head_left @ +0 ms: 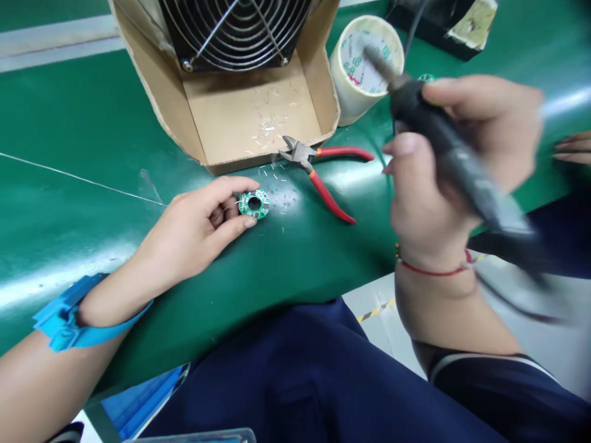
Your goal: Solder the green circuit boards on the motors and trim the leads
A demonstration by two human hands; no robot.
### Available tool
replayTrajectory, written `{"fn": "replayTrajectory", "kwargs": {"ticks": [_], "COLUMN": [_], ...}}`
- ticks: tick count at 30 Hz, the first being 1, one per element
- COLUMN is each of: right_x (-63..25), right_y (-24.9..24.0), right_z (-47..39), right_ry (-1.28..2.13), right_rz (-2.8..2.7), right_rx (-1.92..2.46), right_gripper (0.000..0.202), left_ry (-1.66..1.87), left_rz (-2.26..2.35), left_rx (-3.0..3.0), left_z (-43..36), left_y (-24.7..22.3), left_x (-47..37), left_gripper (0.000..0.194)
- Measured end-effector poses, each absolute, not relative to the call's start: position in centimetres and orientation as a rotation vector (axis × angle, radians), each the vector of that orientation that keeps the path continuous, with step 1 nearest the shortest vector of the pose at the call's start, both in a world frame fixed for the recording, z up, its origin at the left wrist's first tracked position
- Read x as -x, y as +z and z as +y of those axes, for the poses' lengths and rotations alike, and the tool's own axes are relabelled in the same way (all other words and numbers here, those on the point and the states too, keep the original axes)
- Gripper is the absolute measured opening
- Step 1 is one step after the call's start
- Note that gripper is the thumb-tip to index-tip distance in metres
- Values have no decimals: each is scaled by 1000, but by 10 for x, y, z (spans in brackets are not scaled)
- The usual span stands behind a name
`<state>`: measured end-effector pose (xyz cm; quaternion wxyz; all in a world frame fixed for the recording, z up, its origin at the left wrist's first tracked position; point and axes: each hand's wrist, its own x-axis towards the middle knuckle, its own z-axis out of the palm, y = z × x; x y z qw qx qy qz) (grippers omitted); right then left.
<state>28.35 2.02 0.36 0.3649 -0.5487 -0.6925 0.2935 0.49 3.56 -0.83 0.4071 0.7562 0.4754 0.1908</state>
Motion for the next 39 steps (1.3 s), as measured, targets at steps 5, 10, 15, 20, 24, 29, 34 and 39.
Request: {"fn": "replayTrajectory", "kwargs": {"ticks": [5, 10, 15, 20, 24, 29, 34, 39], "right_x": [-300, -315, -315, -306, -301, -303, -303, -286], "right_y": [-10, -38, -50, -35, -21, -5, 3, -9], "right_z": [33, 33, 31, 16, 10, 16, 14, 19], "right_ry": [579, 358, 192, 136, 173, 206, 133, -86], "right_rz": [-1922, -2136, -2216, -2270, -2393, -2596, -2634, -2304], "right_rx": [1404, 1297, 1385, 1296, 1191, 1150, 1164, 1470], "right_gripper": [64, 99, 61, 28, 37, 37, 29, 32], "left_ry": [448, 357, 417, 484, 503, 541, 523, 517], "left_rz": [1235, 1347, 1346, 1309, 1282, 1242, 1304, 1374], "left_rx": [-2047, -2180, -2025, -1972, -2050, -2153, -2220, -2194], "left_z": [32, 29, 27, 22, 21, 20, 18, 27], "left_y": [-10, -10, -8, -4, -3, -6, -5, 16], "left_x": [-4, -12, -15, -14, -12, -10, -10, 4], "left_gripper": [54, 47, 38, 37, 37, 33, 33, 33]}}
